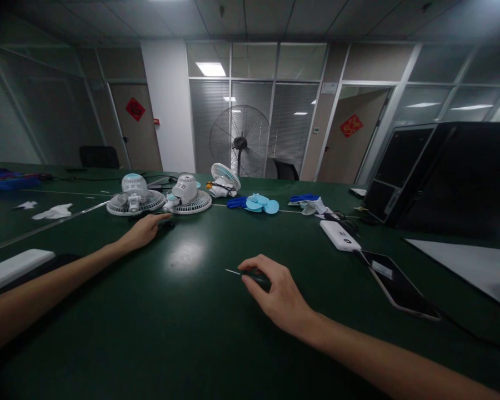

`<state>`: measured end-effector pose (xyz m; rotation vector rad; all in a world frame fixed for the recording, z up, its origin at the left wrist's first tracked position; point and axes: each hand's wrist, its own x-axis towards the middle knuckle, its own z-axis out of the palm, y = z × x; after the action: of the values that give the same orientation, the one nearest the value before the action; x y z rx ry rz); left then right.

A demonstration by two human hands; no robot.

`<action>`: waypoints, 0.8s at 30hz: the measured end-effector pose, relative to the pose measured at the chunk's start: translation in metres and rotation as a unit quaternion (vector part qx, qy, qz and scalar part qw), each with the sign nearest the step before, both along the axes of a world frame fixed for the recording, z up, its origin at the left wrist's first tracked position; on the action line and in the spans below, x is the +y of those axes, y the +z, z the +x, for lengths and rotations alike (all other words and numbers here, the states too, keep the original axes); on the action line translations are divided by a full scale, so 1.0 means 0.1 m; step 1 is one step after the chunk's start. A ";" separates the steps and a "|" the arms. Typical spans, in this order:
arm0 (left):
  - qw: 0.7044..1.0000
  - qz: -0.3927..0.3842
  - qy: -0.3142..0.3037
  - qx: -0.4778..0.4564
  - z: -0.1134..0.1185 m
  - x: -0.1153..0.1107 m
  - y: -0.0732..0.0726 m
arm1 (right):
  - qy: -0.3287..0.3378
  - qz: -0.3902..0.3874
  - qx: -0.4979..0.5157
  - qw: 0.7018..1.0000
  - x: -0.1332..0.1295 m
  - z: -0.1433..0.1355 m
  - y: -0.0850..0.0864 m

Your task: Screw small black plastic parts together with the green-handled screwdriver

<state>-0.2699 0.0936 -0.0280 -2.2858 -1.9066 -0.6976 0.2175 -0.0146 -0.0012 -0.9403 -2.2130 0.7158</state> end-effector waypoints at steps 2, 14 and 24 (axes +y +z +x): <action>1.000 -0.019 -0.012 -0.007 -0.04 0.04 -0.01 | 0.000 0.002 0.002 1.000 0.00 0.00 -0.01; 0.999 0.028 0.036 -0.025 -0.11 0.07 -0.05 | 0.002 0.006 -0.003 1.000 -0.01 -0.01 0.01; 0.993 0.052 0.082 -0.065 0.01 -0.01 -0.01 | 0.004 0.003 -0.008 1.000 0.00 0.00 0.01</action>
<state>-0.2694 0.0929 -0.0288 -2.0400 -2.0322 -0.9218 0.2175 -0.0151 -0.0005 -0.9391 -2.2322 0.7074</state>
